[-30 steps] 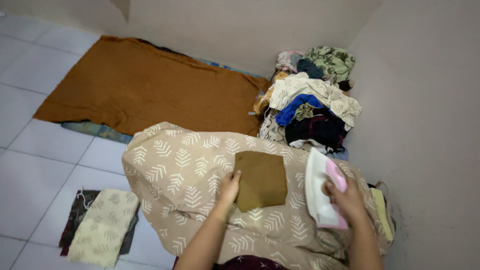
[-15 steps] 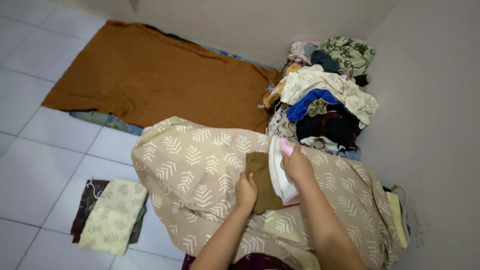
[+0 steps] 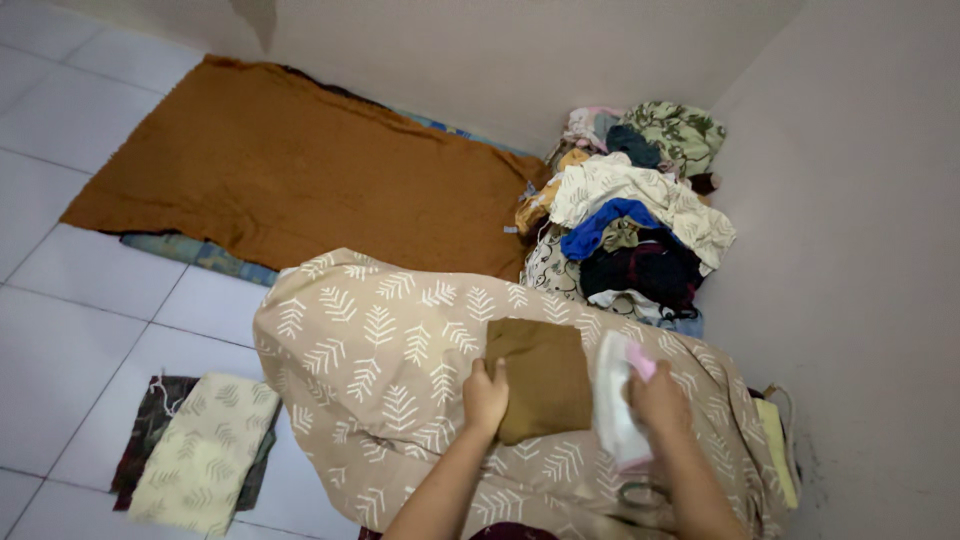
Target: The person irons several pieces of clothing on a makeshift ironing board. They handle a light green shirt, a patterned white cloth, and brown shorts, smoothing and pressing each item with a pink iron before folding them and placing them on the floor.
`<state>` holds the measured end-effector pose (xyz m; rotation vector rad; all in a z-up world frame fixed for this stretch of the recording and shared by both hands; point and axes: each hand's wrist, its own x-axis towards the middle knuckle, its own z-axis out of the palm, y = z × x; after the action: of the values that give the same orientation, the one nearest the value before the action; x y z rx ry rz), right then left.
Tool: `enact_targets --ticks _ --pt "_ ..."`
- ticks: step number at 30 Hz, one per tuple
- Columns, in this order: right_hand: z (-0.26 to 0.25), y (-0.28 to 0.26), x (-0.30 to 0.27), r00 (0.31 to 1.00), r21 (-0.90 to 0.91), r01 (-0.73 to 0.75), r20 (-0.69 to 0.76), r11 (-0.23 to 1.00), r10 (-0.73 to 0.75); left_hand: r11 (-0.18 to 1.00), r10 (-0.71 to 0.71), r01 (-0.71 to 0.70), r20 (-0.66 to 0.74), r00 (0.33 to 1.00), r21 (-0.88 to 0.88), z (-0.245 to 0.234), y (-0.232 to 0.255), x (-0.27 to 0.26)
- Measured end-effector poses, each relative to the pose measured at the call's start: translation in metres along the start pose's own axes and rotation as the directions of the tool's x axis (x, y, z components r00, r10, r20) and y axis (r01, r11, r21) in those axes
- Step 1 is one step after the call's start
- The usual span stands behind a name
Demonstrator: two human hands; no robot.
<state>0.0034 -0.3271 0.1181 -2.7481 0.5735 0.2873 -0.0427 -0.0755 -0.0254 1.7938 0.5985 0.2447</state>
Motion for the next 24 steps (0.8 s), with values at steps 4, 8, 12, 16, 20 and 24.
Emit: enact_targets --ticks 4,8,12,16,20,24 --pt "-0.008 0.043 0.016 0.991 0.171 0.012 -0.131 0.985 0.010 0.946 -0.103 0.170 0.243 0.964 -0.274 -0.017 0.019 0.004" --pt "0.004 0.043 0.029 0.992 0.215 0.075 -0.112 0.974 -0.052 0.531 -0.253 0.634 0.609 0.752 -0.562 -0.027 0.039 0.016" --pt "0.012 0.033 0.040 0.990 0.170 0.093 -0.117 0.981 -0.074 0.525 -0.206 0.556 0.538 0.818 -0.644 -0.057 0.040 0.025" --pt "0.023 0.025 0.047 0.989 0.149 0.112 -0.115 0.983 -0.095 0.489 -0.163 0.416 0.388 0.907 -0.767 -0.134 0.020 0.031" --pt "0.048 0.009 0.046 0.988 0.133 0.144 -0.079 0.981 -0.134 0.360 -0.318 0.290 0.175 0.932 -0.887 -0.230 -0.014 0.014" --pt "0.064 -0.004 0.038 0.990 0.116 0.130 -0.065 0.985 -0.124 0.314 -0.449 0.129 -0.028 0.893 -0.941 -0.328 -0.049 -0.020"
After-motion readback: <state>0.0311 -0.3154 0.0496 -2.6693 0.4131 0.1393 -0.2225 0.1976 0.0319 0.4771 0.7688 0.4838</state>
